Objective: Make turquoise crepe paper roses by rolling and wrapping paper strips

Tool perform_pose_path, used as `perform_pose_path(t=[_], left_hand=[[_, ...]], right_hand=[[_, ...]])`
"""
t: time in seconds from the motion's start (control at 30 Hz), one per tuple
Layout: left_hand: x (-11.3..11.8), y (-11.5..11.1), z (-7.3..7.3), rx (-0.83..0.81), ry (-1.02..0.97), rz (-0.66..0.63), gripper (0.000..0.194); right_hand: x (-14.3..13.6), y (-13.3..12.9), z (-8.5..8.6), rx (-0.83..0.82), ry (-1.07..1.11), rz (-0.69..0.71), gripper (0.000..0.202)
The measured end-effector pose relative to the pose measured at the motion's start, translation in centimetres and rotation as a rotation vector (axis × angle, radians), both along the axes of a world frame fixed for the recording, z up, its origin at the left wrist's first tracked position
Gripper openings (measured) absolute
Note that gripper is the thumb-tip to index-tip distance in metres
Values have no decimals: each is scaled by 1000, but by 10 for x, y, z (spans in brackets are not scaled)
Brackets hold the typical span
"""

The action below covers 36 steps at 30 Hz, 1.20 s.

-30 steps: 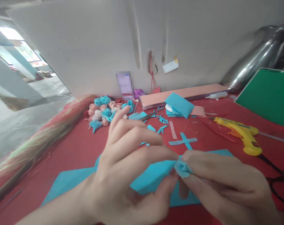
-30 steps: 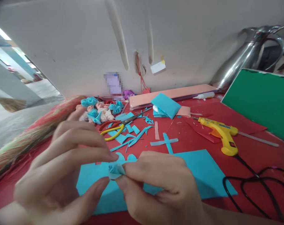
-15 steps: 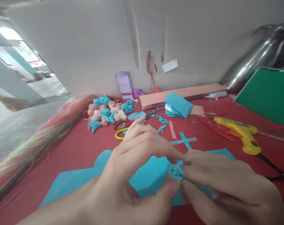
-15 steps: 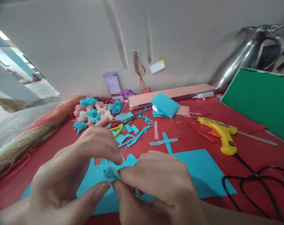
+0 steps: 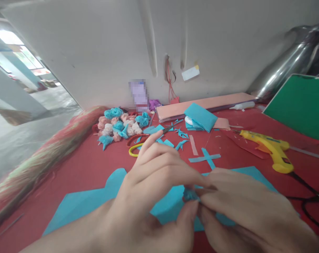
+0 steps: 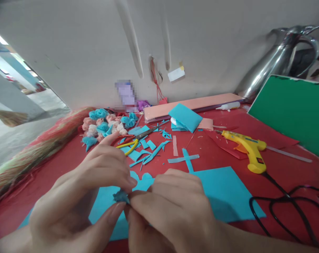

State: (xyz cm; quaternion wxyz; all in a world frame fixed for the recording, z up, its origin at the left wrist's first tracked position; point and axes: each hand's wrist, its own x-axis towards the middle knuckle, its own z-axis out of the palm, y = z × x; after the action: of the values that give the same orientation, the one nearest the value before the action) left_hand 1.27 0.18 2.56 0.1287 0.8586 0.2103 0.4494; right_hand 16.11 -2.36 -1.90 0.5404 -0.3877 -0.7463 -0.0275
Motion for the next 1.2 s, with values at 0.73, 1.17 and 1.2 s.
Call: perform_pose_path(t=[0.73, 1.17, 1.2], left_hand=[[-5, 1, -6, -271, 14, -112, 34], [-6, -3, -8, -378, -15, -186, 41], [-5, -3, -8, -370, -24, -196, 41]], right_hand=[[7, -7, 14, -67, -64, 84, 29], [8, 4, 4, 128, -141, 7, 32], [8, 4, 4, 127, -138, -1, 32]])
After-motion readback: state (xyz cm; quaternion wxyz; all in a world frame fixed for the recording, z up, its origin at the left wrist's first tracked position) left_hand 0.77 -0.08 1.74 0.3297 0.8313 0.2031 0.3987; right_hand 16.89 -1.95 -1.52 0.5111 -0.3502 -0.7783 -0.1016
